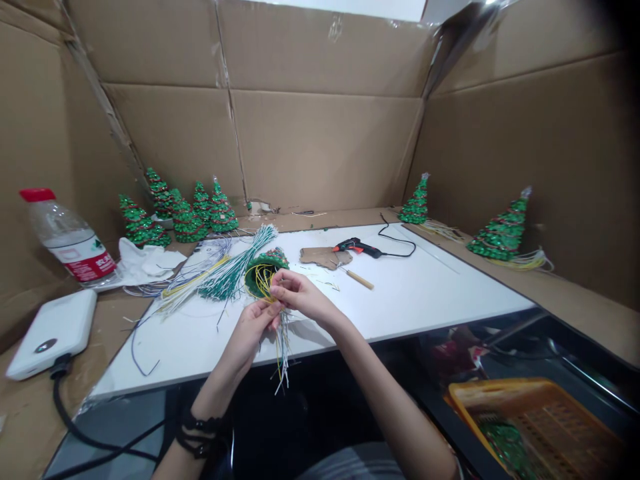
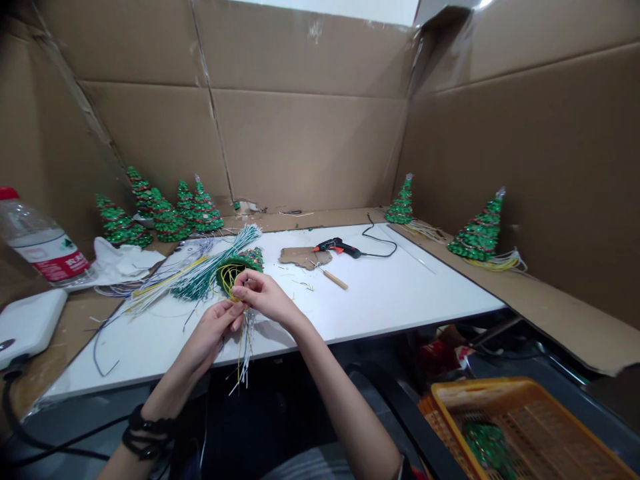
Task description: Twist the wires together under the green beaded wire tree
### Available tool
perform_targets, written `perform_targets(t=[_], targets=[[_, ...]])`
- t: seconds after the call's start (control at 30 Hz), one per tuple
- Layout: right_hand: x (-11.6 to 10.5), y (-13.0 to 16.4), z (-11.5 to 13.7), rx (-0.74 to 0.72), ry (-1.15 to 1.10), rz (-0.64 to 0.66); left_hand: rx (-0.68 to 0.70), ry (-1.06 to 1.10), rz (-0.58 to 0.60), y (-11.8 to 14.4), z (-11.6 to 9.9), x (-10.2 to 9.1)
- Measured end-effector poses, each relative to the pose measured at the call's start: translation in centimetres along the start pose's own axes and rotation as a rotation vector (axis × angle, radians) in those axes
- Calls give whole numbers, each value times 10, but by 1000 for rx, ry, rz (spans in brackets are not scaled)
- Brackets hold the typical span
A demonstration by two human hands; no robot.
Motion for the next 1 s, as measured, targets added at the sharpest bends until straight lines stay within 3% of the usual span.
perform_targets(t=[0.1,0.23,0.3,0.5,0.77,0.87,1.0], targets=[[-3,4,3,3,66,-78,-5,26,-13,0,1,-1],[-21,27,8,11,157,-365,-41,101,-37,0,5,-6],[-21,41,7,55,200,-396,-58,155,-34,0,6,-7],[-1,66,9,106,436,-318,-104,359,56,2,6,-3],[14,66,-8,214,705,-218,-159,611,161,4,0,5],[11,64,-16,229,659,-199,-158,609,172,3,2,5],[8,59,-24,256,327,-103,-150,526,165,2,5,4]])
Point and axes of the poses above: each hand's wrist, its own y-axis away from the middle knuckle, its own x-axis out of the palm, z = x × y, the point moved 8 cm from there along -y, towards the middle knuckle, and after that the axes turned 7 degrees about -y, right-handed, at the moved point
